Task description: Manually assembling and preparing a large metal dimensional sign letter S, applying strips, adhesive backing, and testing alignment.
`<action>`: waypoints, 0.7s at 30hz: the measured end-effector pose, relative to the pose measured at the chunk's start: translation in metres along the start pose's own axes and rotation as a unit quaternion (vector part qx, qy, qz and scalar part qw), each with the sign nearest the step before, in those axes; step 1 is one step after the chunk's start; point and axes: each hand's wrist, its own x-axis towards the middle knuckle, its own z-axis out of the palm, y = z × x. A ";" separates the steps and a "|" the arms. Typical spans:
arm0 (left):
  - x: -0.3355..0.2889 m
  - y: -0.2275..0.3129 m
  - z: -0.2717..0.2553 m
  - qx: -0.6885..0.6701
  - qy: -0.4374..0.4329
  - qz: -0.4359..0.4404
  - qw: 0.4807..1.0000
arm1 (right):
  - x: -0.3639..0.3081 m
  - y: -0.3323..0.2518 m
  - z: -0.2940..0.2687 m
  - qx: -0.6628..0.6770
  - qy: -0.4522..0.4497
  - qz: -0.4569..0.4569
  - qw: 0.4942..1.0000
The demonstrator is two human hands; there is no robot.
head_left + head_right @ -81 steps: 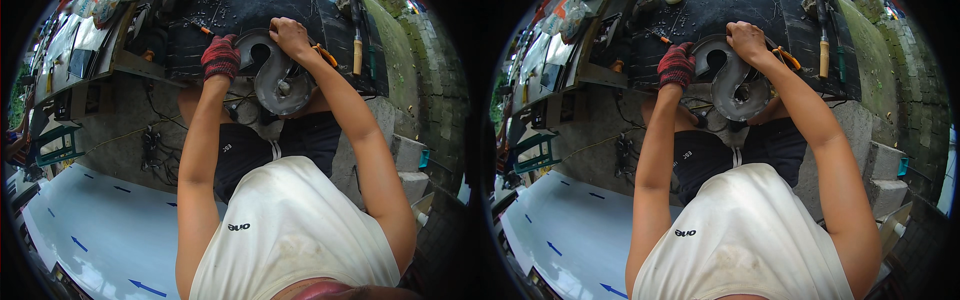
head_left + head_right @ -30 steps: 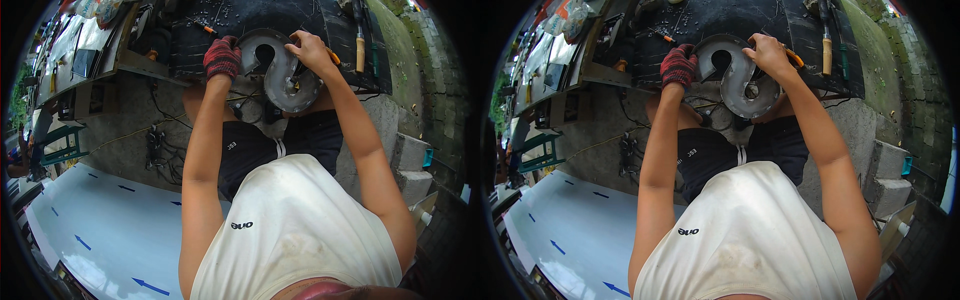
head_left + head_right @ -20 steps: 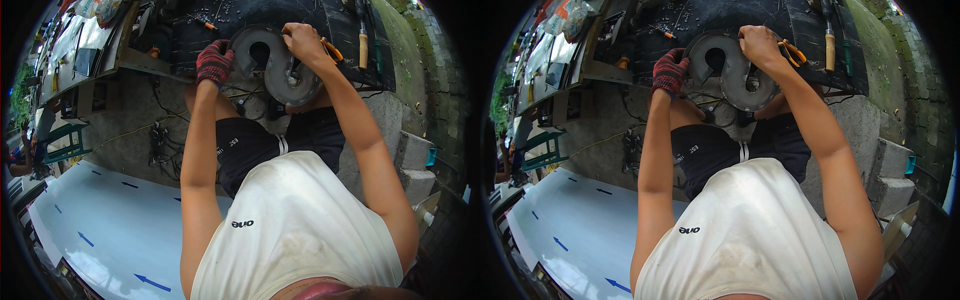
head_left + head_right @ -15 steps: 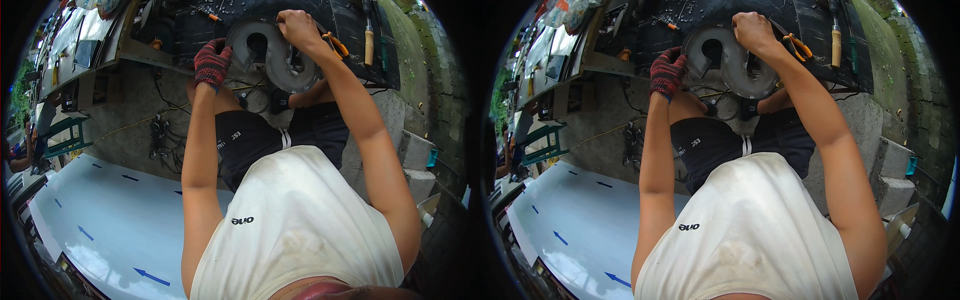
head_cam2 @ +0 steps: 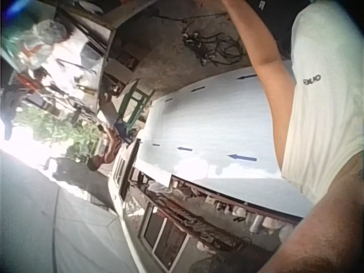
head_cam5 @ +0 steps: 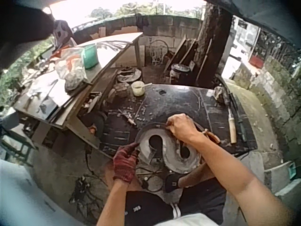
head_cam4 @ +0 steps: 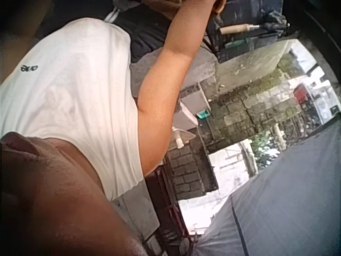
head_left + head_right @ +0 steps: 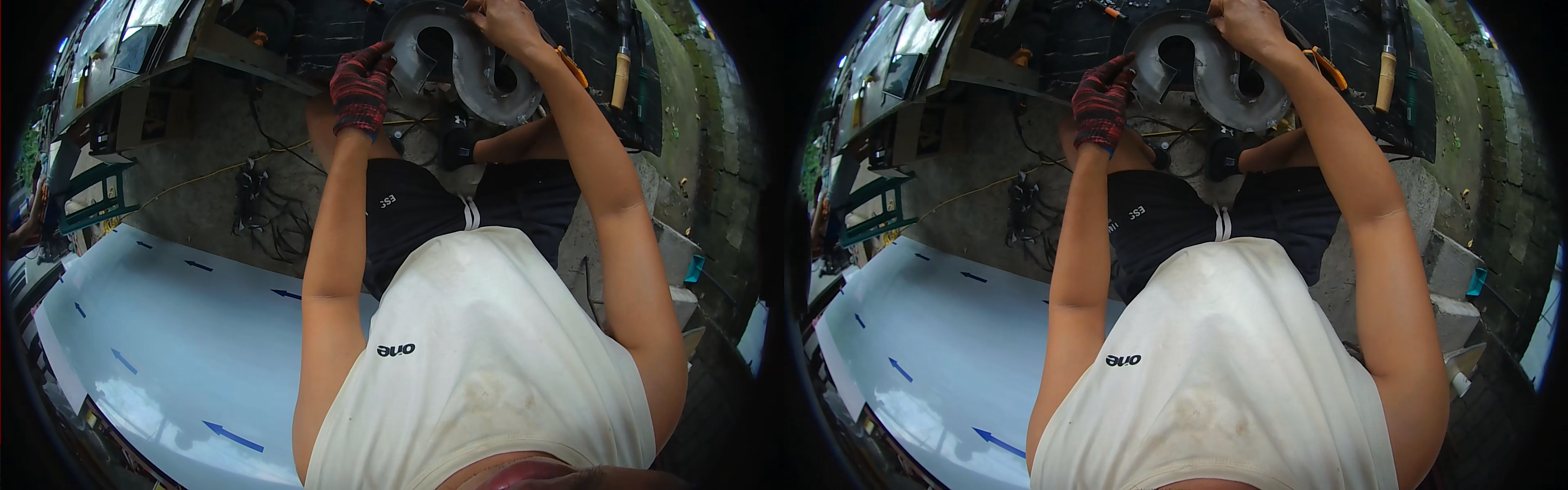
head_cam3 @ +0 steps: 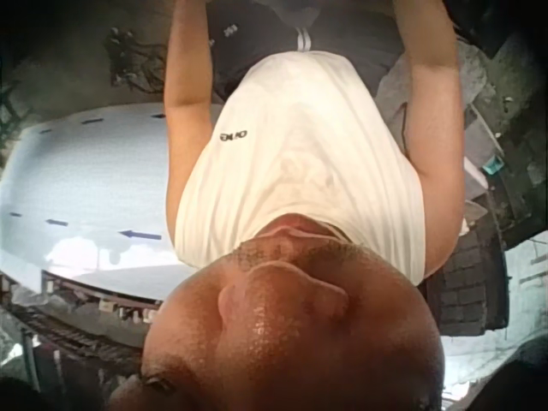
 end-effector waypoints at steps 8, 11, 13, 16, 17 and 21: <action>-0.003 -0.014 -0.020 0.068 -0.085 0.143 0.984 | -0.003 -0.004 -0.005 -0.007 -0.012 0.006 1.000; -0.007 -0.013 -0.024 0.079 -0.107 0.141 0.981 | -0.003 -0.005 -0.005 0.004 -0.022 0.018 1.000; -0.007 -0.012 -0.028 0.153 -0.107 0.169 0.968 | -0.002 -0.005 -0.005 0.010 -0.026 0.012 1.000; -0.004 -0.010 -0.031 0.300 -0.059 0.294 0.906 | -0.001 -0.004 -0.004 0.000 -0.029 -0.005 1.000; -0.004 -0.010 -0.031 0.282 -0.053 0.298 0.910 | 0.000 -0.004 -0.003 -0.012 -0.026 -0.007 1.000; -0.003 -0.008 -0.019 0.197 -0.022 0.284 0.938 | 0.000 -0.003 -0.002 -0.005 -0.027 -0.022 0.999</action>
